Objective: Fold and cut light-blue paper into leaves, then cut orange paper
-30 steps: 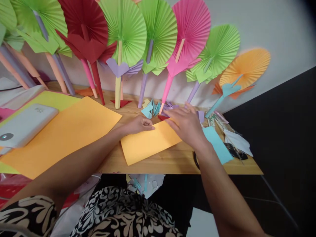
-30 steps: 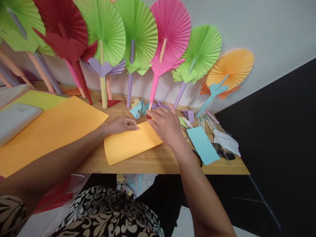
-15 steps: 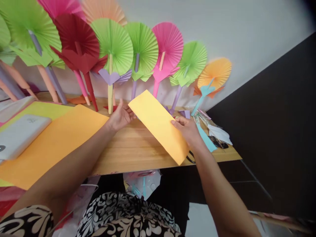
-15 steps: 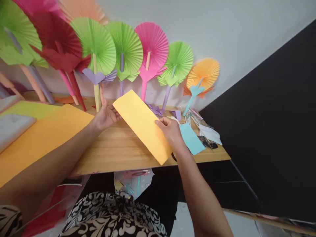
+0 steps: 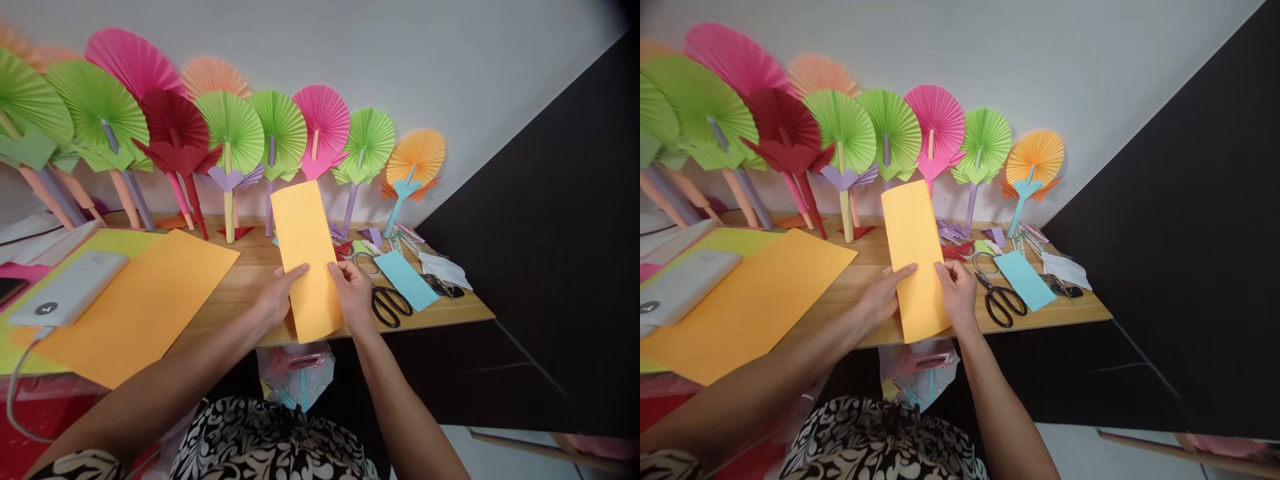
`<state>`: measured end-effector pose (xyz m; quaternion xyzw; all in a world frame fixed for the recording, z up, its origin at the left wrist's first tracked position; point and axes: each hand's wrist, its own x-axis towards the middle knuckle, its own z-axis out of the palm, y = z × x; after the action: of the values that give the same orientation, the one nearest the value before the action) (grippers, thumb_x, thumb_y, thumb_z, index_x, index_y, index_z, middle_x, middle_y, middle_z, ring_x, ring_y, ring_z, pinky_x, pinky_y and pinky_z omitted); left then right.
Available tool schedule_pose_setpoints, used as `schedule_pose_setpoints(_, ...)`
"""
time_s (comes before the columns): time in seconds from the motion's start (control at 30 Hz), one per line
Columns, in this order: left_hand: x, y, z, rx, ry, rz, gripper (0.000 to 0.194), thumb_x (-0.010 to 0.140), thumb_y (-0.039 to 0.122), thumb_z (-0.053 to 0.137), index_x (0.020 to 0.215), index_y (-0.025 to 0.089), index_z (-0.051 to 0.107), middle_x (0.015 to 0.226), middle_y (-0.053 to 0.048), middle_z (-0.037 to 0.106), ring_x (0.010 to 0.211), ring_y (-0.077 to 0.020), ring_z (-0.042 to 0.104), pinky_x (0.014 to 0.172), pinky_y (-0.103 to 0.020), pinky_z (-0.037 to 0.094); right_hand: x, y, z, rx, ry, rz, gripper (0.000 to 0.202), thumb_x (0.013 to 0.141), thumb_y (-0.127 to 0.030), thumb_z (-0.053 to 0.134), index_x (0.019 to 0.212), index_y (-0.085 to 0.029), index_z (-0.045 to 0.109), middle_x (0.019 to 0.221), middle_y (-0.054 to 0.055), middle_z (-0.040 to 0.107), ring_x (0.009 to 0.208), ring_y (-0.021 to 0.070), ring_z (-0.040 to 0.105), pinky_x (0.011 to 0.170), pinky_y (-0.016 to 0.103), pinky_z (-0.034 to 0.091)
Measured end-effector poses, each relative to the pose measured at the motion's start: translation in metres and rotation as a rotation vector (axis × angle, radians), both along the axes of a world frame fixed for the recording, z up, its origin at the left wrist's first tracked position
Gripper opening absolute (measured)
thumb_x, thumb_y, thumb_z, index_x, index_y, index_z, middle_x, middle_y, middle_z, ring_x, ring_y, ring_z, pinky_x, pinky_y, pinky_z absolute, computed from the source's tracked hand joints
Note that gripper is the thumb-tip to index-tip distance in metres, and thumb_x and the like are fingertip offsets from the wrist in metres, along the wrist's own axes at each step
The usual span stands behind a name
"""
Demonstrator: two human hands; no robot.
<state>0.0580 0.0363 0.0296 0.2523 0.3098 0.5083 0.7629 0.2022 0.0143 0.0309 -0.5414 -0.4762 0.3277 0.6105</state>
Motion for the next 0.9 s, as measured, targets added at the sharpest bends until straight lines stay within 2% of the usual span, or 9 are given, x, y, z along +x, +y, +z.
schedule_pose_setpoints(0.17,-0.03,0.023,-0.009,0.092,0.025,0.131,0.022,0.067,0.029,0.085,0.077,0.015,0.071,0.085,-0.003,0.075,0.074,-0.0139,0.066,0.073,-0.025,0.053,-0.002,-0.007,-0.008,-0.045,0.015,0.019,0.031,0.075,-0.049,0.071,0.068,-0.02,0.061,0.066,-0.002,0.059,0.061,0.0131,0.048,0.057,0.025,0.039)
schedule_pose_setpoints(0.37,-0.058,0.029,-0.02,0.167,0.187,0.155,0.022,0.073,0.033,0.08,0.081,0.015,0.072,0.087,-0.005,0.074,0.075,-0.0146,0.064,0.071,-0.027,0.05,-0.012,-0.005,-0.019,-0.126,0.094,0.104,0.033,0.071,-0.05,0.073,0.067,-0.02,0.061,0.062,-0.002,0.059,0.058,0.0135,0.05,0.054,0.025,0.04)
schedule_pose_setpoints(0.5,-0.062,0.025,-0.027,0.123,0.241,0.161,0.022,0.072,0.034,0.08,0.077,0.015,0.07,0.083,-0.004,0.072,0.075,-0.0147,0.062,0.072,-0.027,0.048,-0.017,0.001,-0.018,-0.176,0.147,0.171,0.03,0.071,-0.049,0.074,0.079,-0.021,0.068,0.078,0.002,0.07,0.068,0.0179,0.061,0.062,0.029,0.049)
schedule_pose_setpoints(0.6,-0.061,0.021,-0.03,0.121,0.267,0.12,0.024,0.071,0.036,0.081,0.074,0.016,0.069,0.078,-0.003,0.07,0.071,-0.0147,0.061,0.071,-0.028,0.047,-0.019,0.007,-0.017,-0.177,0.161,0.191,0.03,0.073,-0.049,0.073,0.084,-0.021,0.068,0.086,0.003,0.073,0.074,0.0201,0.064,0.068,0.031,0.052)
schedule_pose_setpoints(0.73,-0.061,0.017,-0.028,0.091,0.263,0.073,0.021,0.07,0.033,0.082,0.07,0.017,0.068,0.074,-0.002,0.069,0.068,-0.0148,0.061,0.07,-0.028,0.047,-0.019,0.011,-0.02,-0.142,0.067,0.183,0.031,0.077,-0.052,0.068,0.076,-0.021,0.062,0.074,0.001,0.068,0.066,0.0173,0.059,0.062,0.029,0.048)
schedule_pose_setpoints(0.9,-0.065,0.019,-0.02,0.095,0.231,0.039,0.022,0.071,0.035,0.081,0.078,0.016,0.071,0.084,-0.006,0.074,0.075,-0.0177,0.064,0.074,-0.031,0.049,-0.019,0.007,-0.025,-0.127,0.013,0.217,0.034,0.078,-0.051,0.069,0.067,-0.022,0.057,0.063,-0.003,0.06,0.057,0.0136,0.05,0.053,0.025,0.04)
